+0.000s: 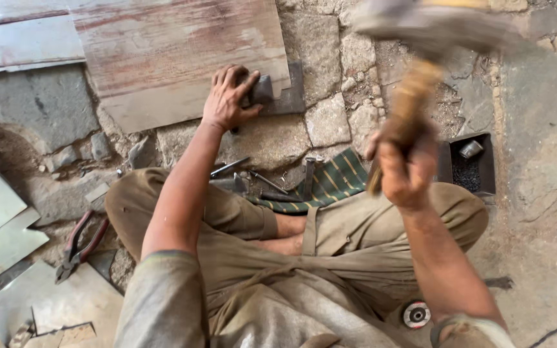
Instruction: The person sits on the ground and uses a hammer and a metal punch to shape a rectangular metal sheet. They repeatedly position the punch on the sheet and strike it with the hammer, occasionally adjusting the sheet's position.
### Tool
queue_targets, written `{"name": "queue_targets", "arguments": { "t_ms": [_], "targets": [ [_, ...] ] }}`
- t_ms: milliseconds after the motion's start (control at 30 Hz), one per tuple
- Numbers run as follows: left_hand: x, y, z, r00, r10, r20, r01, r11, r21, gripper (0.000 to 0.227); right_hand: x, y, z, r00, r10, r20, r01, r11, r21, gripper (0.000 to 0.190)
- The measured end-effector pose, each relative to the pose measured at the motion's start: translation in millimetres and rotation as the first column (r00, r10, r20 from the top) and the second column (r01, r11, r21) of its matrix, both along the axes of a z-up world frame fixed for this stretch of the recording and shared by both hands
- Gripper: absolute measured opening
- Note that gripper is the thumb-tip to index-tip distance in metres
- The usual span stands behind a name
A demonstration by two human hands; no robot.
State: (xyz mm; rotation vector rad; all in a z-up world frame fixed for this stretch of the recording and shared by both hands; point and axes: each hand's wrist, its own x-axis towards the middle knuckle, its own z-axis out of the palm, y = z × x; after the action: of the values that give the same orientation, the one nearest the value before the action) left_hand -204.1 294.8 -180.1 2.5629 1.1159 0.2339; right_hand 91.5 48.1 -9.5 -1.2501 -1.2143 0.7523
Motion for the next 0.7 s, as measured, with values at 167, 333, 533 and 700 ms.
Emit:
{"name": "queue_targets", "arguments": {
  "t_ms": [167,333,533,700],
  "targets": [
    [-7,3,-34,0.998,0.063,-0.016,-0.064,0.997,-0.046,0.079,-34,48,-65,0.975,0.152,-0.159,-0.091,0.937,0.338,0.046],
    [2,-5,-18,0.997,0.05,-0.062,-0.047,0.998,0.048,0.082,-19,63,-81,0.846,0.397,0.356,0.078,0.568,-0.819,0.036],
    [60,0,-18,0.991,0.051,-0.121,-0.046,0.998,0.045,0.085,5,37,-66,0.902,-0.015,0.432,0.005,1.0,0.023,0.041],
    [69,-10,-16,0.993,0.09,-0.071,-0.091,0.996,-0.014,0.085,25,41,-102,0.731,0.199,0.653,0.089,0.92,-0.381,0.049]
  ]
}}
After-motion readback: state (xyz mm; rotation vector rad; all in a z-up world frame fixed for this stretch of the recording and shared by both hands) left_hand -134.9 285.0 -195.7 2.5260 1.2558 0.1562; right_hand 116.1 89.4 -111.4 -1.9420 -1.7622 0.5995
